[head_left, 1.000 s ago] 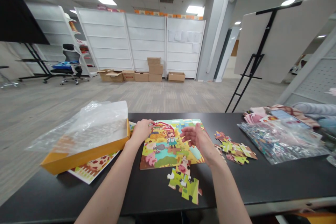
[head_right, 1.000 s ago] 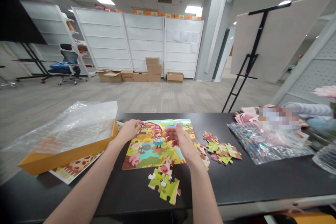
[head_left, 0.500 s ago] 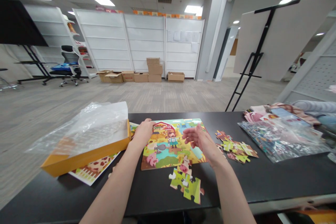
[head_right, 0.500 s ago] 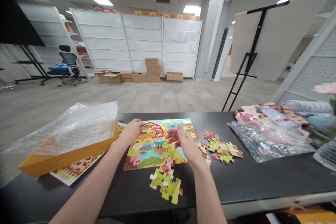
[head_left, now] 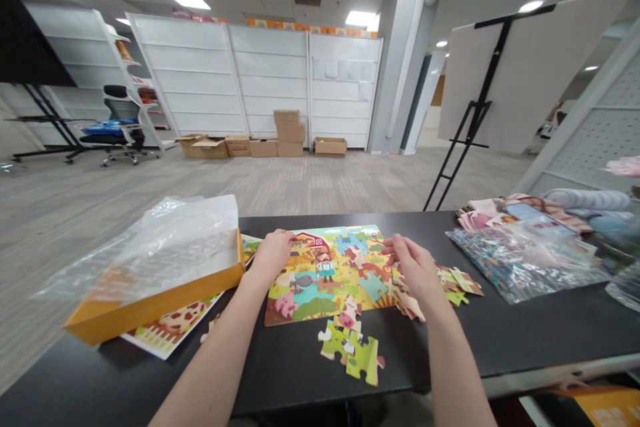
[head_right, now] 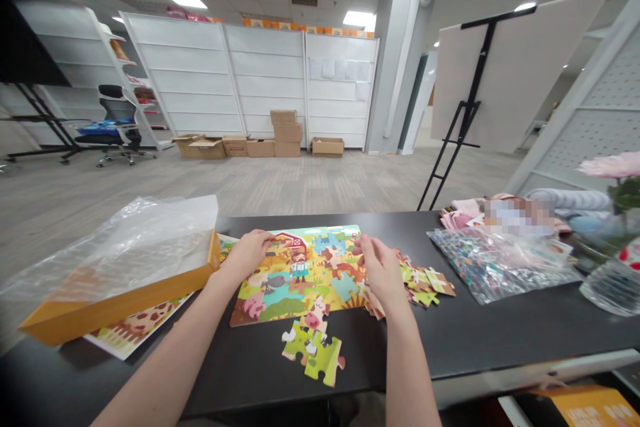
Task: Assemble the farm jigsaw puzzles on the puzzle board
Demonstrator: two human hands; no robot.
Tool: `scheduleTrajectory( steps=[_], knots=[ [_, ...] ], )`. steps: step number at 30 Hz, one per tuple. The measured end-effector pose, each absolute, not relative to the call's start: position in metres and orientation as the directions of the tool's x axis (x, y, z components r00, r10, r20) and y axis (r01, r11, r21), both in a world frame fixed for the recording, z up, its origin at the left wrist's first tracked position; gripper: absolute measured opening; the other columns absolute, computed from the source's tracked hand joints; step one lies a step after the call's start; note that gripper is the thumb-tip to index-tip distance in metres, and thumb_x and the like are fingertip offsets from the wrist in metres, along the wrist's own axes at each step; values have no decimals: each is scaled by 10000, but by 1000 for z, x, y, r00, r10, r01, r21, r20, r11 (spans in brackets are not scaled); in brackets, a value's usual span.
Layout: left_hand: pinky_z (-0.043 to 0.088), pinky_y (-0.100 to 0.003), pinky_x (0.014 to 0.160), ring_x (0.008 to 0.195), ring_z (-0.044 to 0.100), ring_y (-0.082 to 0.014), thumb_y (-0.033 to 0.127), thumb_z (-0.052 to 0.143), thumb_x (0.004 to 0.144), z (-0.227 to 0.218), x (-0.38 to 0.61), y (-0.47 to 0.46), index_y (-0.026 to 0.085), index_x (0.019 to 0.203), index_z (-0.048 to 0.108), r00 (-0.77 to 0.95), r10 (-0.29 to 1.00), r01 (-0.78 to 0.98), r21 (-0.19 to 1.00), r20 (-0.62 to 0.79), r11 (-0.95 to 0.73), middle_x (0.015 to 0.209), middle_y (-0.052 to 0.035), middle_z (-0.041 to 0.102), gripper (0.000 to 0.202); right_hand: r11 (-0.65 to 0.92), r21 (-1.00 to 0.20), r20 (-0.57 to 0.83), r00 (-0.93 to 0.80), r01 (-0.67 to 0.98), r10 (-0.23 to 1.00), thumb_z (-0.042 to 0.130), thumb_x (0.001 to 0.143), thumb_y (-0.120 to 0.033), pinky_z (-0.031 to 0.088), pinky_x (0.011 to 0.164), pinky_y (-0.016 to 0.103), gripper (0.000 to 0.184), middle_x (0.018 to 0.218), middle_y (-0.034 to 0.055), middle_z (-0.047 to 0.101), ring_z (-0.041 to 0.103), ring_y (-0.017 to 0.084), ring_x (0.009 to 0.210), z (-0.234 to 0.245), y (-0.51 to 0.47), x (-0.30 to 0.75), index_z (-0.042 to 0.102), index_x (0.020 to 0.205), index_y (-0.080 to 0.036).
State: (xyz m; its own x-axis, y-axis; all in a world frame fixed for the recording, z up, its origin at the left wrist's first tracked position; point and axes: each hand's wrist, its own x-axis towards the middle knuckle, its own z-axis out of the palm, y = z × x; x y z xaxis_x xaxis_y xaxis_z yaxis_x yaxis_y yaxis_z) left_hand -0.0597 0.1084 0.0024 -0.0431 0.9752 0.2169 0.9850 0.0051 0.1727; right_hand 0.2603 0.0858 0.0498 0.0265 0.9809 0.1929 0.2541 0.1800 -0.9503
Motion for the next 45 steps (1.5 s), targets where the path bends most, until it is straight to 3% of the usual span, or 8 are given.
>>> scheduleTrajectory(
  steps=[4, 12, 19, 25, 30, 35, 40, 45],
  knots=[
    [487, -322, 1006, 1066, 684, -227, 184, 416, 956, 0, -61, 111, 192, 1140, 729, -48, 974, 984, 180, 221, 8, 1155, -110, 711, 363, 150, -773, 266, 101, 617, 959, 574, 818, -520, 470, 734, 369, 345, 835, 104, 755, 676, 264, 774, 43, 88, 280, 701, 817, -198],
    [486, -377, 999, 1060, 672, -257, 240, 440, 943, -3, -63, 112, 172, 1124, 706, -39, 975, 982, 189, 220, -3, 1157, -135, 691, 329, 16, -704, 273, 250, 710, 929, 487, 844, -351, 505, 716, 382, 296, 850, 120, 755, 681, 256, 738, 40, 88, 316, 720, 916, -184],
    [456, -467, 1007, 1208, 551, -319, 365, 478, 941, -7, -56, 111, 156, 1147, 623, -55, 975, 983, 185, 217, 14, 1228, -152, 642, 327, 103, -632, 153, -7, 768, 988, 653, 762, -387, 497, 685, 360, 244, 966, 94, 763, 678, 241, 734, 26, 85, 324, 725, 910, -207],
    [425, -522, 1019, 1315, 453, -350, 444, 434, 967, -9, -49, 110, 189, 1247, 577, -46, 978, 982, 190, 205, 6, 1331, -153, 590, 405, 205, -535, 162, -138, 819, 977, 709, 698, -344, 474, 792, 374, 335, 1057, 90, 752, 675, 295, 933, 22, 82, 328, 729, 1010, -222],
    [428, -521, 1014, 1238, 516, -339, 462, 431, 967, -8, -51, 110, 193, 1237, 589, -33, 980, 986, 166, 197, 0, 1331, -147, 588, 412, 175, -535, 124, -128, 827, 984, 713, 717, -387, 471, 774, 365, 323, 1000, 91, 758, 679, 281, 879, 20, 84, 329, 722, 986, -208],
    [425, -529, 1030, 1289, 479, -345, 455, 439, 968, -7, -51, 110, 189, 1265, 589, -34, 979, 984, 176, 201, -2, 1382, -162, 553, 426, 191, -540, 144, -134, 820, 981, 724, 695, -349, 484, 816, 387, 354, 1042, 106, 736, 675, 290, 937, 20, 85, 327, 699, 1012, -194],
    [393, -524, 1087, 1395, 377, -326, 365, 502, 945, 2, -47, 107, 209, 1319, 563, -35, 942, 978, 207, 335, -37, 1484, -155, 465, 411, 204, -720, 145, -144, 664, 979, 745, 615, -252, 540, 729, 362, 408, 1103, 94, 704, 693, 221, 787, 25, 86, 319, 674, 1013, -206],
    [405, -471, 1103, 1354, 438, -286, 280, 496, 940, 31, -23, 96, 196, 1187, 631, 99, 893, 929, 282, 439, -241, 1388, -130, 556, 293, 161, -864, 126, -104, 477, 987, 766, 665, -336, 552, 621, 328, 413, 1000, 79, 713, 695, 202, 720, 32, 85, 310, 653, 1039, -206]
  ],
)
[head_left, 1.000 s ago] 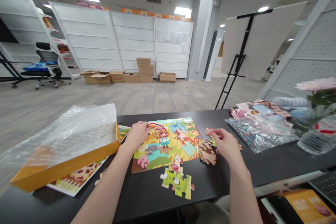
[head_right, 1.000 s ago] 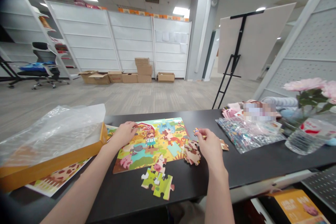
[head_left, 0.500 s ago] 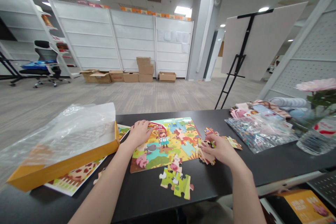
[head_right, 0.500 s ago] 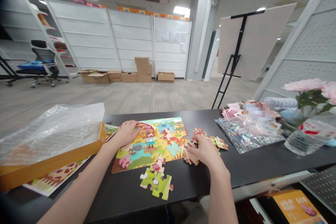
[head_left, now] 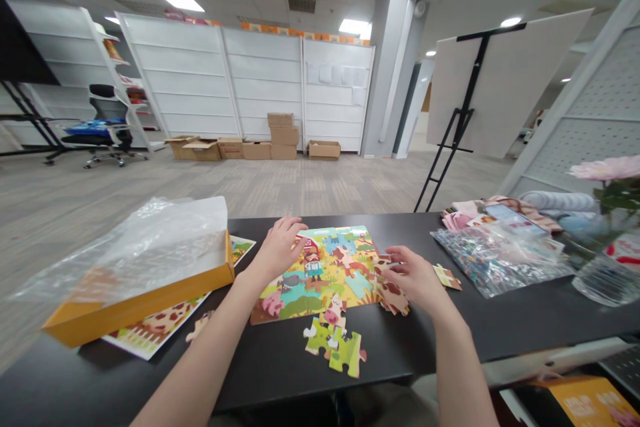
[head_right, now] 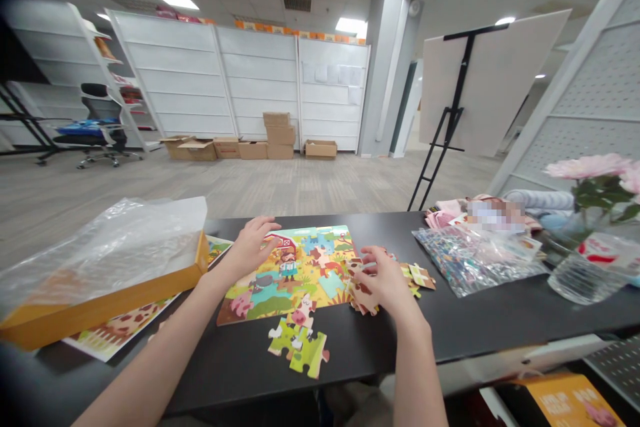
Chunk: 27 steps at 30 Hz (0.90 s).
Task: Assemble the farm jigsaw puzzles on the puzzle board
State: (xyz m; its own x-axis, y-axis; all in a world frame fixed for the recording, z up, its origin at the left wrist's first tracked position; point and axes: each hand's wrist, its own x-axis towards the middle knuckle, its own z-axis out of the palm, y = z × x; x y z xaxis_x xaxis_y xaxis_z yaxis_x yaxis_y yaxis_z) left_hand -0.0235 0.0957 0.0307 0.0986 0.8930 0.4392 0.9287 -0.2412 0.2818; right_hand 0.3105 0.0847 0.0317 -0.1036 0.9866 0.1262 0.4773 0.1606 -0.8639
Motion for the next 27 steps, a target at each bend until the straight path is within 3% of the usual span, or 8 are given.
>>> scheduleTrajectory(
  steps=[5, 10, 12, 15, 18, 23, 27],
  knots=[
    [471, -394, 1019, 1119, 617, -238, 304, 506, 952, 76, 20, 61, 194, 1172, 626, 280, 859, 784, 414, 429, -463, 1167, -84, 684, 274, 218, -953, 172, -216, 212, 961, 779, 727, -444, 572, 703, 365, 316, 839, 84, 743, 723, 246, 789, 49, 77, 293, 668, 885, -194],
    [526, -359, 915, 1031, 659, -222, 330, 653, 868, 91, 53, 23, 250, 1326, 525, 380, 877, 566, 676, 295, -473, 1178, -68, 670, 482, 143, -990, 129, -342, 16, 931, 800, 725, -461, 561, 711, 364, 412, 806, 56, 761, 737, 237, 728, 67, 66, 269, 651, 1006, -198],
    [555, -320, 796, 881, 680, -181, 268, 657, 845, 83, 57, 15, 260, 1329, 513, 384, 896, 465, 791, 224, -397, 1110, -51, 670, 504, 116, -993, 110, -396, -10, 912, 812, 719, -452, 557, 721, 368, 444, 807, 55, 766, 735, 233, 716, 68, 63, 261, 643, 1040, -197],
    [546, -279, 696, 713, 648, -124, 210, 651, 828, 66, 55, 11, 255, 1276, 544, 343, 925, 323, 904, 164, -280, 964, -14, 648, 463, 121, -993, 113, -428, -9, 897, 818, 718, -450, 550, 732, 364, 465, 810, 53, 767, 727, 219, 705, 65, 63, 255, 640, 1063, -193],
    [542, -268, 709, 709, 648, -109, 206, 703, 793, 50, 51, 11, 235, 1227, 550, 261, 953, 180, 963, 151, -201, 907, 5, 622, 460, 158, -986, 123, -417, 49, 900, 763, 768, -493, 524, 666, 326, 432, 835, 58, 762, 716, 211, 731, 61, 65, 252, 655, 1057, -190],
    [562, -268, 668, 689, 682, -116, 342, 738, 792, 35, 48, 15, 222, 1094, 474, 45, 988, 6, 989, 147, -148, 962, -4, 650, 418, 122, -985, 47, -495, 122, 868, 761, 772, -483, 507, 691, 306, 404, 878, 51, 749, 696, 192, 789, 52, 67, 249, 661, 1032, -191],
    [574, -273, 635, 675, 667, -134, 454, 691, 824, 30, 51, 20, 223, 954, 420, -35, 991, -42, 991, 128, -129, 793, 28, 638, 379, 139, -986, 73, -514, 91, 855, 795, 752, -400, 493, 751, 309, 444, 831, 12, 730, 671, 164, 764, 46, 70, 244, 621, 1111, -208]
  ],
)
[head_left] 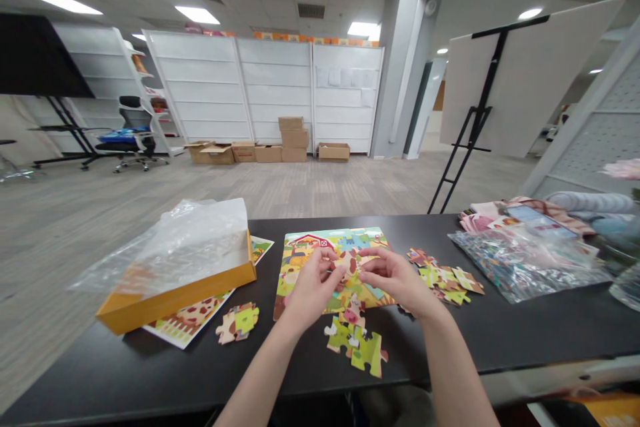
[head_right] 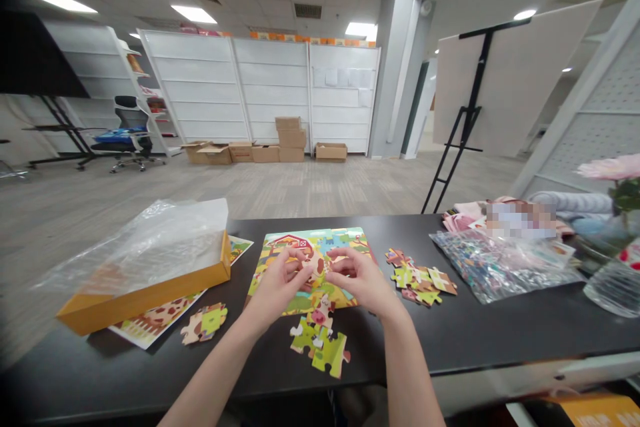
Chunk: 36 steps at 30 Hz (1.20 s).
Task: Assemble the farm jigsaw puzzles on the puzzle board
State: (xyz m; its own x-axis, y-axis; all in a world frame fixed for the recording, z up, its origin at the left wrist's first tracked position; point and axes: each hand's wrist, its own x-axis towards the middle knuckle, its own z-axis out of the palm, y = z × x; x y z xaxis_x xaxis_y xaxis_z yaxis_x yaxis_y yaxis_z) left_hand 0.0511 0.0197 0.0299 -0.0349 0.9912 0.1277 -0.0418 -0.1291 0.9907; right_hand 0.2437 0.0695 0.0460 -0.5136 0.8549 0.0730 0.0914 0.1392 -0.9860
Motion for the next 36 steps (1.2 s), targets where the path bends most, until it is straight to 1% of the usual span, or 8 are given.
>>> scheduleTrajectory(
  steps=[2, 5, 8, 13, 27, 30, 33, 36],
  knots=[
    [571, -277, 652, 695, 678, -149, 463, 672, 838, 30, 53, 20, 221, 981, 424, -33, 993, -30, 992, 118, -119, 729, 40, 625, 375, 158, -984, 103, -478, 77, 872, 788, 759, -394, 474, 713, 294, 447, 799, 1, 721, 645, 149, 717, 45, 70, 241, 603, 1121, -208],
    [564, -293, 690, 734, 714, -178, 422, 651, 863, 33, 54, 18, 208, 1145, 427, 16, 997, -12, 997, 77, -77, 706, 36, 642, 419, 161, -985, 124, -403, 60, 907, 784, 753, -416, 449, 660, 279, 441, 750, -9, 708, 605, 132, 652, 47, 70, 237, 593, 1087, -200],
    [558, -321, 767, 829, 736, -200, 348, 612, 892, 38, 53, 14, 195, 1273, 410, 96, 993, -5, 998, 62, -62, 797, -15, 700, 457, 152, -987, 125, -337, 56, 933, 786, 741, -449, 443, 644, 276, 435, 736, -2, 710, 586, 130, 630, 47, 70, 235, 595, 1035, -193],
    [539, -356, 896, 977, 717, -210, 189, 625, 838, 35, 49, 11, 177, 1298, 432, 122, 989, 44, 995, 86, -92, 929, -66, 718, 499, 131, -990, 112, -256, 58, 960, 796, 705, -509, 442, 619, 279, 454, 747, 34, 727, 590, 147, 634, 43, 74, 234, 615, 960, -180],
    [568, -342, 810, 828, 732, -196, 185, 543, 873, 20, 48, 15, 201, 1352, 457, 70, 979, 299, 932, 193, -205, 826, -18, 721, 488, 209, -976, 178, -321, 66, 930, 801, 693, -524, 472, 612, 266, 422, 744, 4, 681, 636, 153, 667, 37, 81, 237, 594, 861, -197],
    [566, -345, 806, 811, 721, -188, 182, 548, 871, 20, 46, 15, 198, 1346, 464, 37, 973, 385, 895, 229, -226, 901, -40, 724, 482, 241, -955, 210, -176, 176, 962, 744, 745, -530, 489, 634, 284, 399, 800, 41, 731, 674, 183, 714, 32, 98, 262, 609, 926, -201],
    [567, -341, 792, 805, 717, -186, 165, 556, 856, 20, 44, 14, 200, 1348, 465, 31, 970, 457, 859, 243, -230, 934, -48, 720, 502, 178, -887, 217, 44, 425, 975, 730, 726, -509, 504, 628, 319, 372, 811, 96, 763, 706, 242, 747, 24, 117, 292, 641, 900, -193],
    [570, -330, 783, 824, 718, -187, 164, 551, 857, 20, 43, 12, 206, 1346, 476, 45, 971, 503, 835, 234, -224, 942, -48, 722, 496, 126, -763, 211, 61, 633, 976, 713, 733, -454, 509, 644, 336, 290, 805, 114, 774, 719, 261, 747, 17, 128, 307, 682, 851, -191]
  ],
)
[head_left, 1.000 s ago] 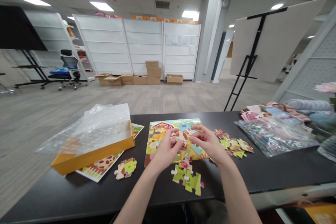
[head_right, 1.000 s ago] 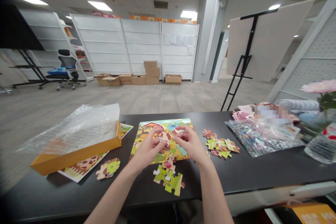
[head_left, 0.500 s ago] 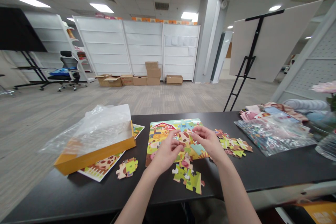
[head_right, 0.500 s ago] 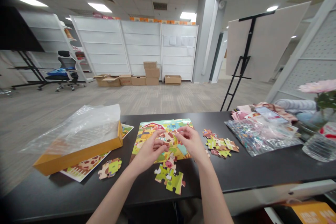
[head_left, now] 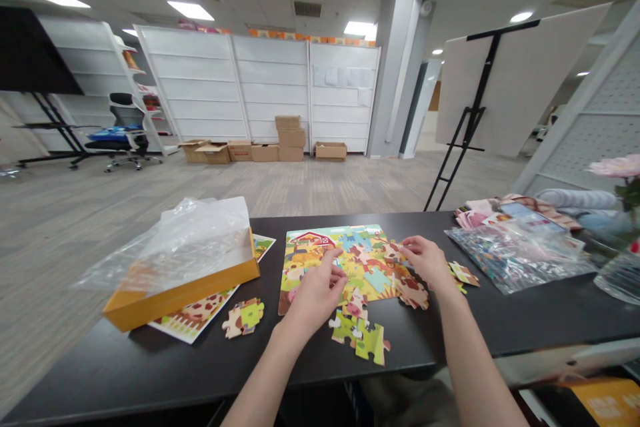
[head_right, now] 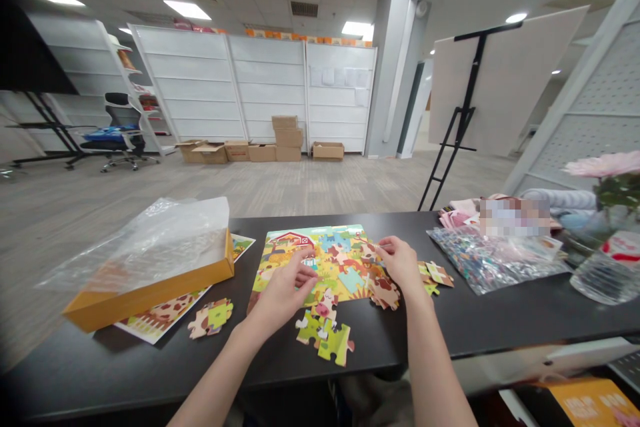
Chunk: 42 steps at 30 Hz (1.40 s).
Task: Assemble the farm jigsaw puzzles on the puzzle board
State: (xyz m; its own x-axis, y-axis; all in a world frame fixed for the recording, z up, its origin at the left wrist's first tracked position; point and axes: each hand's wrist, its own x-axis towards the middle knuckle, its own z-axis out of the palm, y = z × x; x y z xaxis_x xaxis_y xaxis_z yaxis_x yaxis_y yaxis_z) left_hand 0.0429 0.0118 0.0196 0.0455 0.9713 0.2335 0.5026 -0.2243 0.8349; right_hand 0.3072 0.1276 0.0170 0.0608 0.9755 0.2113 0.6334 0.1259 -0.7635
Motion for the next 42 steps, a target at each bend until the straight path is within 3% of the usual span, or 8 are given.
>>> scheduleTrajectory(
  steps=[6, 12, 18, 28, 32, 42],
  knots=[
    [573, -315, 768, 829, 713, -188, 179, 541, 858, 21, 47, 10, 222, 1287, 520, 86, 967, 573, 782, 239, -244, 918, -31, 734, 431, 186, -694, 212, -49, 696, 976, 647, 778, -263, 531, 729, 319, 95, 845, 79, 785, 735, 229, 792, 9, 127, 296, 705, 822, -201],
    [559, -330, 747, 831, 715, -209, 191, 533, 870, 25, 51, 7, 225, 1251, 538, 118, 966, 642, 725, 229, -250, 921, -37, 747, 382, 199, -559, 244, -69, 805, 967, 585, 825, -172, 508, 777, 312, 163, 918, 102, 772, 722, 227, 853, 7, 124, 295, 724, 909, -170],
    [546, -333, 759, 849, 722, -218, 211, 527, 891, 24, 50, 7, 222, 1246, 541, 116, 966, 675, 696, 231, -247, 923, -42, 758, 355, 206, -393, 261, -106, 896, 960, 577, 888, -324, 455, 782, 316, 240, 968, 115, 755, 687, 248, 894, 11, 118, 292, 735, 982, -169],
    [524, -341, 769, 875, 720, -230, 211, 508, 904, 32, 55, 5, 213, 1210, 557, 131, 970, 700, 674, 203, -235, 909, -36, 762, 310, 258, -317, 234, -188, 913, 954, 586, 885, -493, 416, 780, 319, 369, 961, 137, 727, 653, 272, 929, 15, 108, 278, 737, 931, -160],
    [518, -343, 764, 875, 717, -235, 225, 500, 911, 32, 57, 5, 218, 1202, 569, 136, 971, 715, 659, 198, -235, 919, -34, 762, 300, 236, -286, 225, -174, 929, 959, 663, 834, -473, 424, 783, 313, 352, 989, 158, 723, 650, 285, 964, 16, 108, 273, 730, 945, -147],
    [509, -343, 782, 917, 715, -246, 227, 500, 916, 31, 55, 5, 221, 1195, 581, 153, 970, 766, 597, 189, -237, 954, -49, 761, 291, 244, -313, 188, -192, 918, 963, 645, 851, -388, 433, 789, 313, 312, 997, 152, 743, 679, 281, 948, 10, 114, 285, 738, 1002, -131]
  ],
)
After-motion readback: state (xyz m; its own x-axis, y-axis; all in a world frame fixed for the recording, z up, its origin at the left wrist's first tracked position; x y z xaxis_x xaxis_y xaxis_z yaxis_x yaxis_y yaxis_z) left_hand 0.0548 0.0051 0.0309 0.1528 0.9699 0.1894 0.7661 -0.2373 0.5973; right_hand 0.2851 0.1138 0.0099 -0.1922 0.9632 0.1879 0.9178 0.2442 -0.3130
